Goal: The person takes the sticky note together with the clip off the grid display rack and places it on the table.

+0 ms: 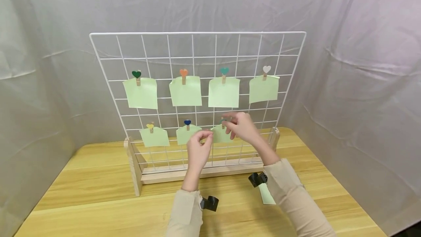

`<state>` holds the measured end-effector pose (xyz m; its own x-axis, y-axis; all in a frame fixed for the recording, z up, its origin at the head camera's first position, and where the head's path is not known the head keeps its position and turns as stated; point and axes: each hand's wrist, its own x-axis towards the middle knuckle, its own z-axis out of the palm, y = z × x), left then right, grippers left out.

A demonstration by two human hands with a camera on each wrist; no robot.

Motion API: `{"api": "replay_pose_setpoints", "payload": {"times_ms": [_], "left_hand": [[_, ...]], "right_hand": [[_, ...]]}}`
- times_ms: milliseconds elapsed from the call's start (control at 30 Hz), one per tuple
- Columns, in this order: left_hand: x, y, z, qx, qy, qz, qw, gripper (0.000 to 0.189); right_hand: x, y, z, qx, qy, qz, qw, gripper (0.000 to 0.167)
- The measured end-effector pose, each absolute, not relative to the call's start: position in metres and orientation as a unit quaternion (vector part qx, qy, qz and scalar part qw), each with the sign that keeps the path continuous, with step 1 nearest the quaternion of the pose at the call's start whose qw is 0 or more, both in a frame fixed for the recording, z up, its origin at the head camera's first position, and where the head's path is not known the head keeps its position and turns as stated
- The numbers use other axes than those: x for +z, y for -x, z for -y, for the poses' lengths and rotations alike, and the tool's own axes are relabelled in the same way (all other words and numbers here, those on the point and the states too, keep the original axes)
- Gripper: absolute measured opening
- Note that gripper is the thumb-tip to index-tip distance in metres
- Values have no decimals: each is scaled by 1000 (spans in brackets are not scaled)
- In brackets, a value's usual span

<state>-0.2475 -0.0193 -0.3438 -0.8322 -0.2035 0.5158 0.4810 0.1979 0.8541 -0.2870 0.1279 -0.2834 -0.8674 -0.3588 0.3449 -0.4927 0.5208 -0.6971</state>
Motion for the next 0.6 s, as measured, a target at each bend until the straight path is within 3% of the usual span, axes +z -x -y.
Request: {"api": "replay_pose_setpoints", "payload": {"times_ms": [367,600], "left_hand": [[-346,250,20,-632,91,725,256,11],[-346,249,21,-624,89,734,252,12]], "right_hand": [[-281,289,-122,407,-238,880,50,34],[-281,289,-120,381,-238,891,62,31]]}}
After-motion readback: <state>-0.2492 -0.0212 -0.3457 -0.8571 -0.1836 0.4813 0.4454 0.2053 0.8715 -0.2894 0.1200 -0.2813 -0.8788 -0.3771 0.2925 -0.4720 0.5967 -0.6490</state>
